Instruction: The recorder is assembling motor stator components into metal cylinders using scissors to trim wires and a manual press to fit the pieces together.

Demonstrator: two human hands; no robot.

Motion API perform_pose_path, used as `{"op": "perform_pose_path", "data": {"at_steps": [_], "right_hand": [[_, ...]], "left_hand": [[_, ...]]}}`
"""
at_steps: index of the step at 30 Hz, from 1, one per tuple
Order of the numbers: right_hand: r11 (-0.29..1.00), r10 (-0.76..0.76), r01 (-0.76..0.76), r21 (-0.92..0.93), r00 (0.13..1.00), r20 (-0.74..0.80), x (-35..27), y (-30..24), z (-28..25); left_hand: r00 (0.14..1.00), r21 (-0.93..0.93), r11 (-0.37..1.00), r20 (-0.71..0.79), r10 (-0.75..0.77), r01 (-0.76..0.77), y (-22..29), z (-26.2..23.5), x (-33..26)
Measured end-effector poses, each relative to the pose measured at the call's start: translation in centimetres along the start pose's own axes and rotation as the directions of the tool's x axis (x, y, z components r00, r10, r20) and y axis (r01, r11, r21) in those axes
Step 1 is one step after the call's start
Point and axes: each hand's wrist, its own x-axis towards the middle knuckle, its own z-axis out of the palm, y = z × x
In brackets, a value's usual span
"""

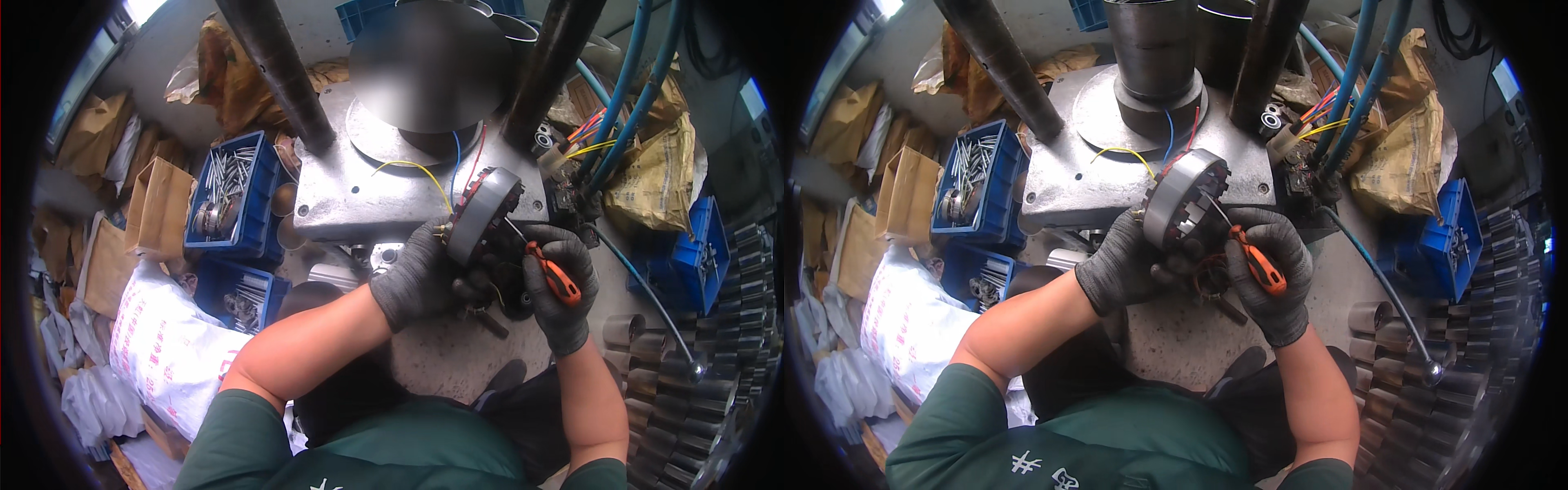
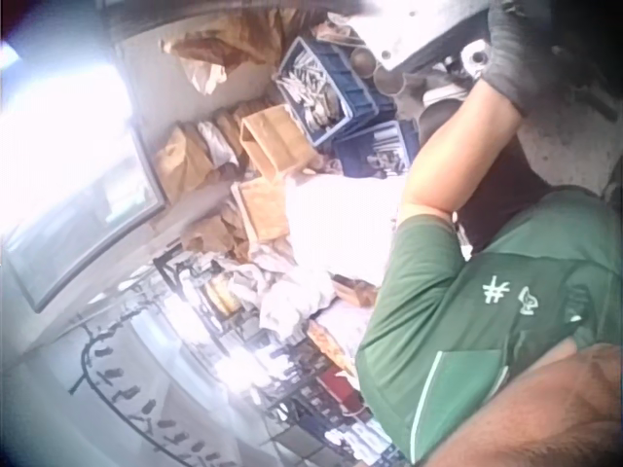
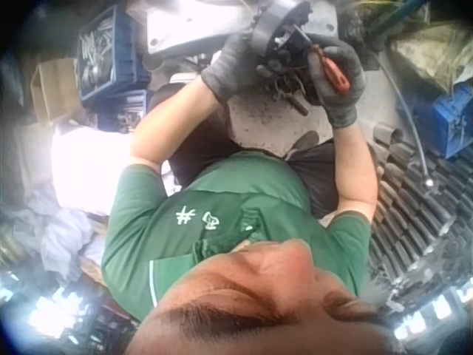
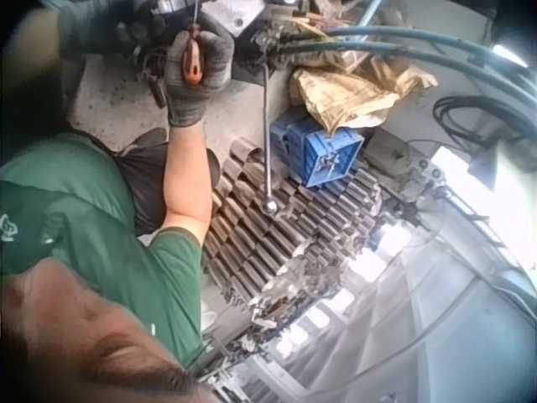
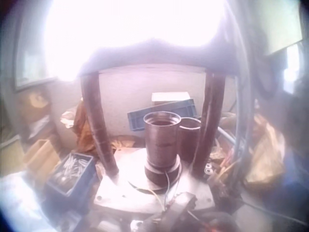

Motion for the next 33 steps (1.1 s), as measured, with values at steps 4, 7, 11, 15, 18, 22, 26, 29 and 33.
{"op": "perform_pose_path", "data": {"at_steps": [4, 7, 11, 15, 18, 22, 26, 29, 33], "right_hand": [[1.0, 0.024, -0.024, 0.002, 0.999, -0.035, -0.2, 0.2, 0.0], [0.999, 0.051, -0.051, -0.004, 0.997, -0.061, -0.3, 0.0, 0.0], [0.996, 0.088, -0.088, -0.007, 0.995, -0.048, -0.2, -0.2, 0.2], [0.978, 0.2, -0.194, 0.083, 0.977, -0.077, -0.3, 0.3, 0.5], [0.926, 0.317, -0.285, 0.248, 0.943, -0.101, -0.1, 0.3, 0.6], [0.78, 0.521, -0.452, 0.432, 0.852, -0.05, -0.3, 0.6, 0.9], [0.332, 0.67, -0.474, 0.815, 0.727, 0.15, 0.4, 0.4, 0.3], [0.298, 0.697, -0.447, 0.844, 0.705, 0.127, 1.1, 0.7, -0.8], [0.652, 0.613, -0.507, 0.564, 0.79, 0.003, 2.5, 1.7, -3.1]], "left_hand": [[0.999, -0.016, 1.0, -0.027, -0.028, 0.027, -0.1, 0.0, 0.2], [0.996, 0.016, 1.0, -0.084, -0.014, 0.015, -0.2, 0.2, 0.0], [0.998, -0.06, 0.997, -0.045, -0.048, 0.045, -0.2, 0.0, -0.1], [0.998, -0.03, 0.998, -0.032, -0.057, 0.056, 0.2, -0.3, 0.2], [0.992, -0.035, 0.994, 0.088, -0.096, 0.099, 0.4, -0.6, 0.2], [0.998, 0.004, 0.998, 0.016, -0.063, 0.063, -0.7, 0.2, -0.2], [0.986, -0.067, 0.985, 0.064, -0.156, 0.16, -0.3, 0.1, -0.3], [0.992, -0.099, 0.987, -0.014, -0.125, 0.123, 0.4, -1.1, -0.1], [0.989, -0.079, 0.992, 0.123, -0.084, 0.094, 0.7, -0.6, 0.1]]}}
